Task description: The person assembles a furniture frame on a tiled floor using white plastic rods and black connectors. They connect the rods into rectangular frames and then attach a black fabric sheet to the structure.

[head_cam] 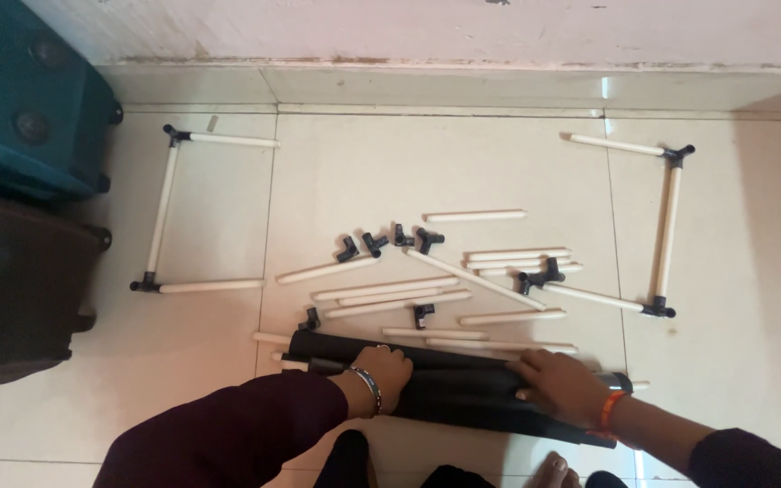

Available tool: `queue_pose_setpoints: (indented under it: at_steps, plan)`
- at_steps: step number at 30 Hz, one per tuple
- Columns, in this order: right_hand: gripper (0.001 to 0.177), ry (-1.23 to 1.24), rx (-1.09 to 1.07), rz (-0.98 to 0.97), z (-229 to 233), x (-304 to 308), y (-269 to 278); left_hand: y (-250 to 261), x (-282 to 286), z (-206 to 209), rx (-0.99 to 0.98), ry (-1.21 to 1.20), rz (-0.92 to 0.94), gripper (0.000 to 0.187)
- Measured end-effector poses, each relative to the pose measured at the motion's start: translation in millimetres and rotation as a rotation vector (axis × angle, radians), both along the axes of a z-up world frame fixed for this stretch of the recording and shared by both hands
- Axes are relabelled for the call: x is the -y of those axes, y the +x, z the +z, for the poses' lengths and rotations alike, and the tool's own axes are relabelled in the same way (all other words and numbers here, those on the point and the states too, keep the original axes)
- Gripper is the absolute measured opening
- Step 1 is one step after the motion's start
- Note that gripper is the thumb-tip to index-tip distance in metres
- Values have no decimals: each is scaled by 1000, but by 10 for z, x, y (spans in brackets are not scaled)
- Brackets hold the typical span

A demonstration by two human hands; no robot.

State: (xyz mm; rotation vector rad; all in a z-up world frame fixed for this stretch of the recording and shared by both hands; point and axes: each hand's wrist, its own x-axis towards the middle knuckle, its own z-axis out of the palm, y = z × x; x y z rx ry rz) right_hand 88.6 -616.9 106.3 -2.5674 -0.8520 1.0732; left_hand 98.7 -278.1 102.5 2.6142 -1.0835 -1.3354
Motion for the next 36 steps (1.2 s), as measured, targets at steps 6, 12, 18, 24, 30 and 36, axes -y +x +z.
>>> queue_pose_setpoints:
  at_steps: [6, 12, 18, 24, 30, 36]
  plan:
    - [74, -27, -7, -38, -50, 194, 28, 75, -115, -60, -53, -56, 211, 30]
    - [57, -55, -204, -131, -158, 287, 206, 314, -304, -192, -175, -238, 329, 36]
    - [45, -121, -342, -150, -4, 322, 545, 615, -439, -68, -384, -150, 477, 54]
    - [36, -50, -166, -181, 137, 297, 758, 668, -498, 69, -450, -144, 436, 81]
    - [47, -79, 51, -177, 224, 246, 716, 678, -572, 164, -394, -36, 327, 88]
    - [68, -26, -131, -118, 92, 327, 666, 770, -675, 247, -470, 61, 411, 95]
